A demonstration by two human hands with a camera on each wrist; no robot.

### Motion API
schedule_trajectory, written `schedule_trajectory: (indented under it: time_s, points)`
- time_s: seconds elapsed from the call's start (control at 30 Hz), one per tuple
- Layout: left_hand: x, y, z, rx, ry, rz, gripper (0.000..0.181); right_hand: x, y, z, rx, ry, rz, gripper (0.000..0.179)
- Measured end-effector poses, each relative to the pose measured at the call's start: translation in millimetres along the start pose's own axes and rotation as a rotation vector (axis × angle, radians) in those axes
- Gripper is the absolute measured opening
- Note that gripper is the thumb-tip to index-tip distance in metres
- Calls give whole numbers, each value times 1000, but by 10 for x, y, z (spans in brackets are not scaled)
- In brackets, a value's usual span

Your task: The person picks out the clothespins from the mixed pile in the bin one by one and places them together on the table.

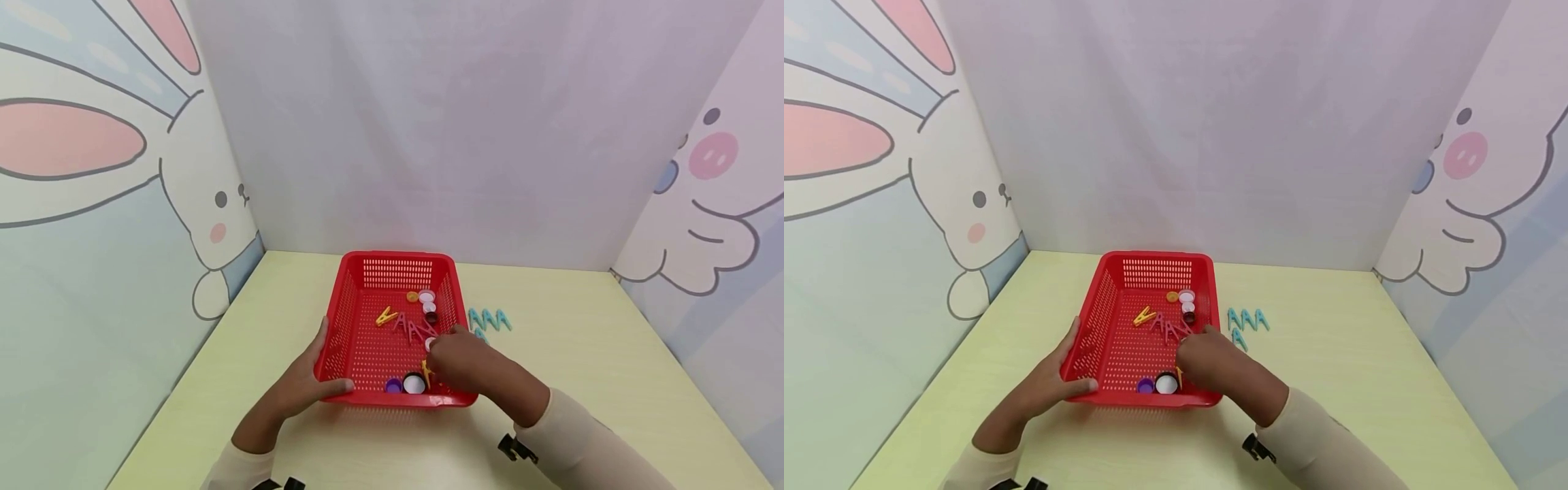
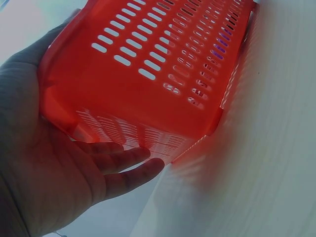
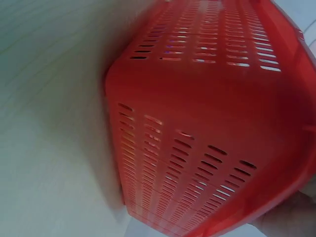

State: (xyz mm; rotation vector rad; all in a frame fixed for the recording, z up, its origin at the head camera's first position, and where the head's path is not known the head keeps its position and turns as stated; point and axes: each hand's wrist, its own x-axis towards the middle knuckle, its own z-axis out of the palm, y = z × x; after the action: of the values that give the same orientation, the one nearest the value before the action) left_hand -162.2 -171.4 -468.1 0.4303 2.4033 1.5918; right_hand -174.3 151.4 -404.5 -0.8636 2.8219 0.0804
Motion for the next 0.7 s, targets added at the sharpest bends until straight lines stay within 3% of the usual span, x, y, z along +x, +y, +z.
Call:
schedule_trajectory:
  time_s: [0.23,0.7]
  points:
    - [2,-12,15,-8,7,-13,141,62,-56,29,15,-70,-4,31]
    - [14,-52,22,-8,-1,-2,141,165,-98,110,-22,-130,91,34]
